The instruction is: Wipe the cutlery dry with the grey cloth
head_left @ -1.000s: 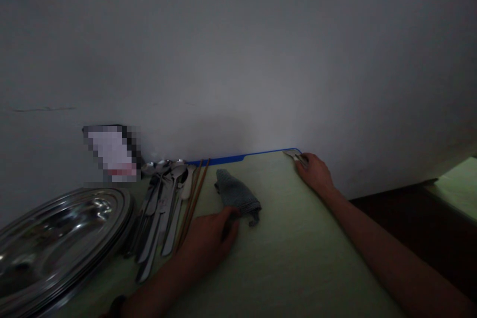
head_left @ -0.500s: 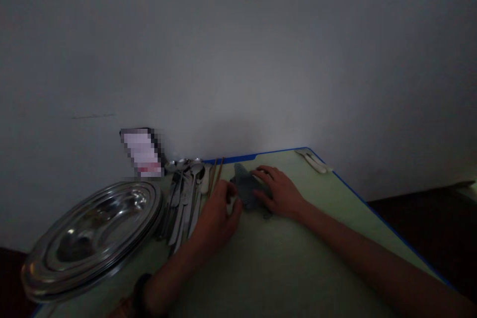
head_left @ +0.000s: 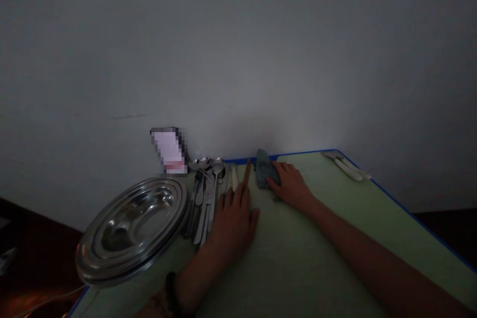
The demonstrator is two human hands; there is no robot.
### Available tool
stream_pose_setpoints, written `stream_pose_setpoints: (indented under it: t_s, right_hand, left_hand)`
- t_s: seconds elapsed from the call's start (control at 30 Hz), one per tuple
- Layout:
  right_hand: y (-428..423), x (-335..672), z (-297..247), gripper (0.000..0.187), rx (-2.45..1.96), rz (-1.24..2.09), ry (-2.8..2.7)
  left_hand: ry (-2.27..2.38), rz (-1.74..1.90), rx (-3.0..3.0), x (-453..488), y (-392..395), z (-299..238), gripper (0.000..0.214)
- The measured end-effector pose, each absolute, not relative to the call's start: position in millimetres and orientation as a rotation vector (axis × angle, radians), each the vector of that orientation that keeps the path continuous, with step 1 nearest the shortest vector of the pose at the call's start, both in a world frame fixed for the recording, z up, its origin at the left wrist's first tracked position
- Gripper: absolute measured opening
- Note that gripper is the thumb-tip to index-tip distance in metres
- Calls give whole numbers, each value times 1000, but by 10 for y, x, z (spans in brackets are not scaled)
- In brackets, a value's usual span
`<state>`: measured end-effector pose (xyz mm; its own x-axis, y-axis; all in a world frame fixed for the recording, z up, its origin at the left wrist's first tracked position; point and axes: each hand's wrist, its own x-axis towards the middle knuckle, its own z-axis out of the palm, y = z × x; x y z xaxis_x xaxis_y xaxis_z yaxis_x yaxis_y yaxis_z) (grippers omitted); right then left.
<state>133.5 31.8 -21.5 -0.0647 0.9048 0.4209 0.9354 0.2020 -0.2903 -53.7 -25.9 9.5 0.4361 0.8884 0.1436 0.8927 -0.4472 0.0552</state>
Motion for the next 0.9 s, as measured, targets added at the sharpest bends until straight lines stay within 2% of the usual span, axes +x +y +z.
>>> stream_pose_setpoints:
  t_s: [0.1,0.47,0.63,0.77,0.83,0.9]
  right_hand:
    - [323,1339,-209,51,-1690,-52,-1994]
    - [289,1297,-187,51,-1634,-73,-2087]
    - [373,1204,-183,48,-1634,-70,-2037]
    - [453,1147,-149,40,-1671,-207,-1842]
    - [457,1142,-146,33,-1652,-242,-1884]
    - [436,1150,-159,35,-1664,-186,-1922]
  left_hand:
    - [-1630,-270,-2596,-578,-200,150,51]
    - [-1585,-87,-2448,-549,-66,250,26]
    - [-1682,-7,-2417,-545,-60,233,27]
    - [-1782,8,-2368,-574,-29,283,28]
    - [-1837,-25,-2380,-569,-39,333,28]
    - [-1882,-150,-2464,-538,-75,377,28]
